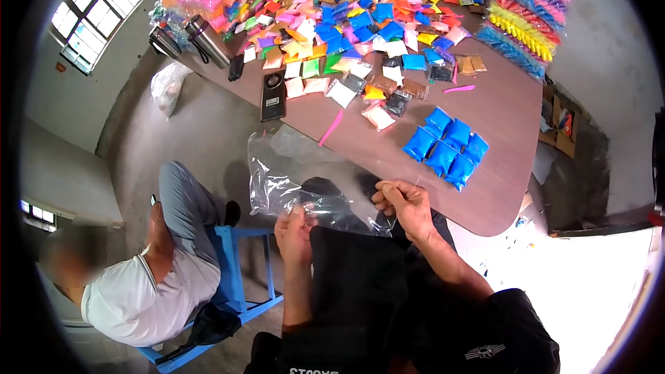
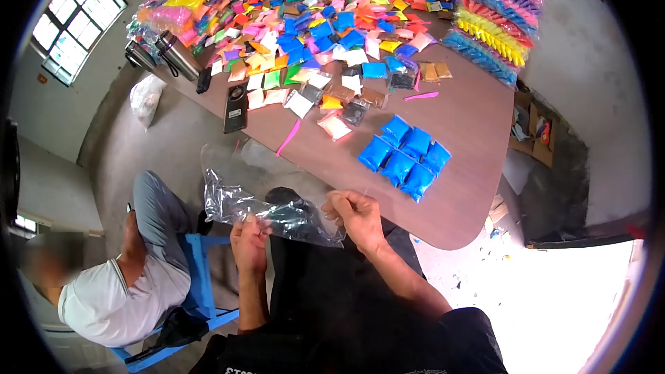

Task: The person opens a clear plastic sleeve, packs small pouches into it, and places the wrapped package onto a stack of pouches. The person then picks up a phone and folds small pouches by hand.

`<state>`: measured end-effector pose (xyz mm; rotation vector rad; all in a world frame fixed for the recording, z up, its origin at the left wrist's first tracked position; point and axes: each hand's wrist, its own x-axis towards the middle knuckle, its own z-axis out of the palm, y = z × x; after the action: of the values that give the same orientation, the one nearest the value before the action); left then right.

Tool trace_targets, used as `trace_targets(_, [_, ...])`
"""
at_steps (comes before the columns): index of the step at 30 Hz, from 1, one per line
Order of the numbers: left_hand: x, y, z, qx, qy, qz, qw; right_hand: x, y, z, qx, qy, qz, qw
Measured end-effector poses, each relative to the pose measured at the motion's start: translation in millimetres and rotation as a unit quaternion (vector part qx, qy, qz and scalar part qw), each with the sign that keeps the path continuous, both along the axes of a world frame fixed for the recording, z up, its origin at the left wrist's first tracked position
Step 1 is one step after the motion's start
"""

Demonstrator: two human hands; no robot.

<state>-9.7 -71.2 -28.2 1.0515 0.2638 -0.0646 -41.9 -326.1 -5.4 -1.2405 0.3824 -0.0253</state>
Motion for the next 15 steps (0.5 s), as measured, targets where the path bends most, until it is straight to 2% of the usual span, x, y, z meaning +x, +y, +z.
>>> trace_targets(4, [0,3,2,-0.02,-0.029,0.003,0.999,3,-8,0,-0.016,0.009,-0.001,1.0])
trace_targets(11, [1,6,-7,0.085,-0.033,-0.02,0.996,-1,-17,-1,-0.074,0.015,-0.029,0.997])
trace_targets(15, [7,-5,14,0.103,-0.021,-0.006,0.994,-8,-24,-1,-0.124,0.02,-0.033,0.992])
